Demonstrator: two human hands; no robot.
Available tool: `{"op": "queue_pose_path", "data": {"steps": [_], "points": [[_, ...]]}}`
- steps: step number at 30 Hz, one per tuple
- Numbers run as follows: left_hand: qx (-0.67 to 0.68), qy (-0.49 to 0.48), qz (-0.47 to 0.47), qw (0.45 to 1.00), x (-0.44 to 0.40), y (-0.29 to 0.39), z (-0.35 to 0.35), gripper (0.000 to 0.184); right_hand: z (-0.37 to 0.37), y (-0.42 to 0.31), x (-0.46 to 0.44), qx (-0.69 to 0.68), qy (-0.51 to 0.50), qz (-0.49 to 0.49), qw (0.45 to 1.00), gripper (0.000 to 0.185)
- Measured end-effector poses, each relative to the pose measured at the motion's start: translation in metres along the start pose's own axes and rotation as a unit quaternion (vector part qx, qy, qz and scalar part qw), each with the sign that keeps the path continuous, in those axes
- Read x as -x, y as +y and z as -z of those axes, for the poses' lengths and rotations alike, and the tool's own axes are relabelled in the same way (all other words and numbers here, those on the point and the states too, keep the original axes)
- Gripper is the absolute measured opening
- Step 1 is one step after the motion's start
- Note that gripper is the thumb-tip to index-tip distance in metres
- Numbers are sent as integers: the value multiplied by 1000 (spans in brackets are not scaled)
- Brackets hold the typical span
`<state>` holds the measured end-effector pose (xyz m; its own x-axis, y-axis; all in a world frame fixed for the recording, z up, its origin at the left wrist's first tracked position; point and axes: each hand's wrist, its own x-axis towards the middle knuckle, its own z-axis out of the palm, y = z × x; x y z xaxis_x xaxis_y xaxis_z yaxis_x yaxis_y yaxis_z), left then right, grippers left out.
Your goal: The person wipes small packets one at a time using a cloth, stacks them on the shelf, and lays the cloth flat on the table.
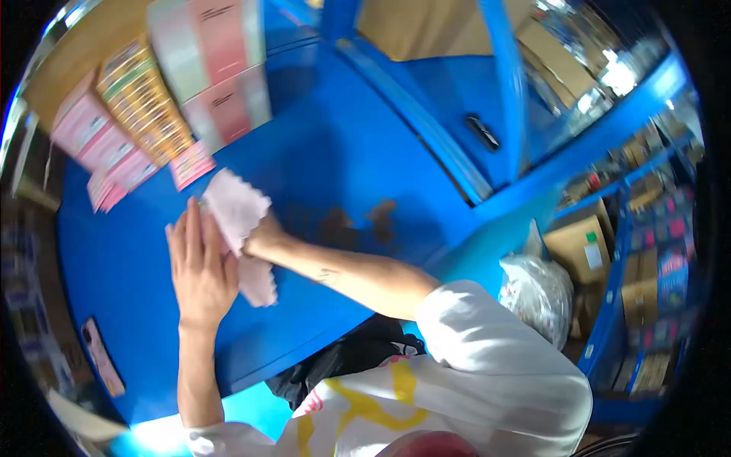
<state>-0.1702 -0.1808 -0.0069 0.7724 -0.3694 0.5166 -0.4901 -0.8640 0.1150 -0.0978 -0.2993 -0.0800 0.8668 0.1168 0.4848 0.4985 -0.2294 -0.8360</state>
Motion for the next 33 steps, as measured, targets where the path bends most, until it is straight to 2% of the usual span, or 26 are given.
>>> {"op": "queue_pose_path", "data": {"steps": [1,2,4,6,7,9,10,14,16,17,19,20,22,24,25,27,29,33], "points": [[32,11,18,999,0,-1,2,57,1,4,-2,147,0,88,985,22],[70,21,41,996,0,-7,2,63,2,-2,-5,146,28,115,982,16],[76,12,80,994,-2,-8,10,69,16,-30,-6,-74,19,-19,997,18],[59,35,88,994,-2,-5,13,78,17,-15,-3,-87,-22,-41,995,20],[44,36,105,993,-4,-5,15,78,23,-34,-3,-115,-24,-30,993,18],[109,26,134,985,-6,-4,21,83,21,-30,0,-169,22,-28,985,23],[101,28,141,984,-6,-4,22,83,21,-29,-1,-176,14,-26,984,23],[159,-110,223,956,-6,-4,18,86,25,-30,-9,-49,-71,-23,996,36],[263,-22,181,947,-1,-22,11,78,31,-33,-15,20,-110,-21,993,44],[261,-20,184,947,-2,-33,9,78,34,-36,-19,55,-130,-20,990,49],[490,102,192,844,-5,-51,6,68,44,-43,-29,124,-164,-19,979,57],[487,101,193,846,-3,-56,5,68,39,-44,-27,120,-164,-19,979,57],[552,149,195,797,-1,-63,2,66,28,-45,-24,-24,-164,-106,980,59],[614,196,191,740,-1,-68,-1,64,22,-44,-22,-166,-159,-188,955,62],[615,194,190,741,-2,-66,-2,64,20,-42,-22,-234,-153,-228,933,63],[452,142,156,867,-3,-55,-6,62,19,-37,-19,-367,-137,-304,869,65],[269,83,116,952,-1,-47,-10,60,18,-29,-14,-490,-117,-373,779,67],[242,49,144,958,1,-51,-11,57,14,-6,-10,-506,-113,-437,735,65]]}}
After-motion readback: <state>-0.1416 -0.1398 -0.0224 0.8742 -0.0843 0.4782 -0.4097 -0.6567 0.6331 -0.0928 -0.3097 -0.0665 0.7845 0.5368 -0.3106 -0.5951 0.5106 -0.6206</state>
